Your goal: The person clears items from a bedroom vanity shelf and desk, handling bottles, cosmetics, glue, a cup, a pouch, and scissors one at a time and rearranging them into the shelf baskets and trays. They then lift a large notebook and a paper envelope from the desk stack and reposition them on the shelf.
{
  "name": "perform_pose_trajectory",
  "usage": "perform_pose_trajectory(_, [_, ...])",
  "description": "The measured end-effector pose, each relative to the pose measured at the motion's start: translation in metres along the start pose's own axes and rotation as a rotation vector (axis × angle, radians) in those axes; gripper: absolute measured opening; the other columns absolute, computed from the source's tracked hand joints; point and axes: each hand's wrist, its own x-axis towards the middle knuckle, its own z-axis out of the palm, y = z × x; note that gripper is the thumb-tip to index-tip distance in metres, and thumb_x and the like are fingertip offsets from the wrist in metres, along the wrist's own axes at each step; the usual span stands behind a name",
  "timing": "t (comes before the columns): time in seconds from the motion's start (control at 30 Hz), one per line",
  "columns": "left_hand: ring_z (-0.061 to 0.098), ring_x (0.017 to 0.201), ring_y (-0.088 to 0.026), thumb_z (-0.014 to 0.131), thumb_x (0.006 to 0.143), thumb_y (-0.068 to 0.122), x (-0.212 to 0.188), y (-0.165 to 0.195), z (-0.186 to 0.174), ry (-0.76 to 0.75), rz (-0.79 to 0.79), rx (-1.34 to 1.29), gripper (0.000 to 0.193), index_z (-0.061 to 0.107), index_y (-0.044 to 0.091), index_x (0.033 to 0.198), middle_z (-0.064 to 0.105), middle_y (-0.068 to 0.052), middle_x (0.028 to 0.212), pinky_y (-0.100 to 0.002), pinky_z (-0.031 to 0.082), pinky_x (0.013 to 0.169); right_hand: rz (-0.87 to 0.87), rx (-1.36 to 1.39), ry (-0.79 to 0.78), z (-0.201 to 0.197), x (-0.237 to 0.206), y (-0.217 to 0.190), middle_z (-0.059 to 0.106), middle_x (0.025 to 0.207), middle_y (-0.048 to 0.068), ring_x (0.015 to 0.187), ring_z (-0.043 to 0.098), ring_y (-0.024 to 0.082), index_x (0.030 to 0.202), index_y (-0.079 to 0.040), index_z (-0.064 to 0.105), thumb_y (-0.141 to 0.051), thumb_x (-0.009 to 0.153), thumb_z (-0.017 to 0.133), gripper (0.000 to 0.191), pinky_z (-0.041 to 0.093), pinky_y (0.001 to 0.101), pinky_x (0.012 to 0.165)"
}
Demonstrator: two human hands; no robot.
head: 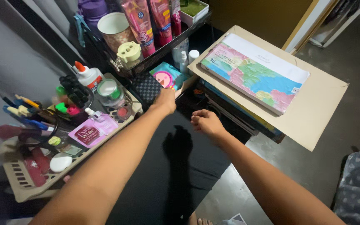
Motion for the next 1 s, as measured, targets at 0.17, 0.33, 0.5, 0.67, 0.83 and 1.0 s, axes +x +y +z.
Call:
perform_pose_trajectory(0.17, [0.071,0.106,-0.04,0.059,0.095,0.009,-0.013,0.004,0.009,0.164,0.009,0.054,0.028,0.066,-0.003,0.119,0.073,-0.024,0.112,-0.05,0.057,0.089,0.016,-0.017,-0.002,-0.002,0.008,0.01,0.07,0.095,0.006,0.078,0.065,0.014,0.123,-0.004,0.066,-0.017,0.094,0.065,0.032,0.057,0.0309,0.073])
perform_pose_trajectory(0.33, [0.072,0.1,-0.041,0.054,0.102,0.019,-0.021,0.006,0.006,0.167,0.043,-0.013,0.027,0.074,0.001,0.102,0.073,-0.025,0.104,-0.051,0.058,0.084,0.039,0.033,-0.018,-0.004,0.013,0.019,0.069,0.091,0.004,0.076,0.064,0.014,0.122,-0.003,0.064,-0.016,0.094,0.062,0.031,0.057,0.0312,0.07])
perform_pose_trajectory(0.5, [0.072,0.093,-0.043,0.052,0.106,0.036,-0.024,0.004,0.004,0.201,0.065,-0.071,0.043,0.075,0.001,0.095,0.073,-0.026,0.094,-0.053,0.058,0.079,0.044,0.111,-0.053,-0.003,0.01,0.017,0.066,0.087,0.006,0.073,0.061,0.015,0.119,0.0,0.063,-0.013,0.095,0.062,0.027,0.054,0.0321,0.067])
perform_pose_trajectory(0.67, [0.073,0.09,-0.042,0.052,0.106,0.032,-0.025,-0.002,0.011,0.253,0.123,-0.02,0.037,0.077,0.006,0.099,0.073,-0.024,0.093,-0.051,0.059,0.079,0.044,0.081,-0.062,-0.001,0.003,0.009,0.066,0.088,0.006,0.074,0.062,0.015,0.119,-0.003,0.062,-0.014,0.095,0.061,0.027,0.054,0.0333,0.069])
perform_pose_trajectory(0.83, [0.064,0.112,-0.039,0.056,0.097,0.013,-0.03,-0.008,0.02,0.29,0.158,0.101,0.024,0.076,0.016,0.11,0.061,-0.022,0.121,-0.047,0.058,0.084,0.051,-0.017,-0.008,-0.005,-0.003,0.01,0.069,0.091,0.004,0.077,0.067,0.014,0.119,-0.006,0.063,-0.016,0.093,0.061,0.028,0.057,0.032,0.072])
perform_pose_trajectory(1.0, [0.057,0.121,-0.038,0.058,0.09,0.001,-0.045,-0.017,0.029,0.211,0.161,0.113,0.033,0.069,0.006,0.121,0.054,-0.02,0.132,-0.045,0.055,0.093,0.033,0.145,-0.06,-0.016,0.004,0.029,0.067,0.089,0.007,0.071,0.062,0.015,0.119,-0.002,0.063,-0.013,0.093,0.063,0.028,0.053,0.0319,0.066])
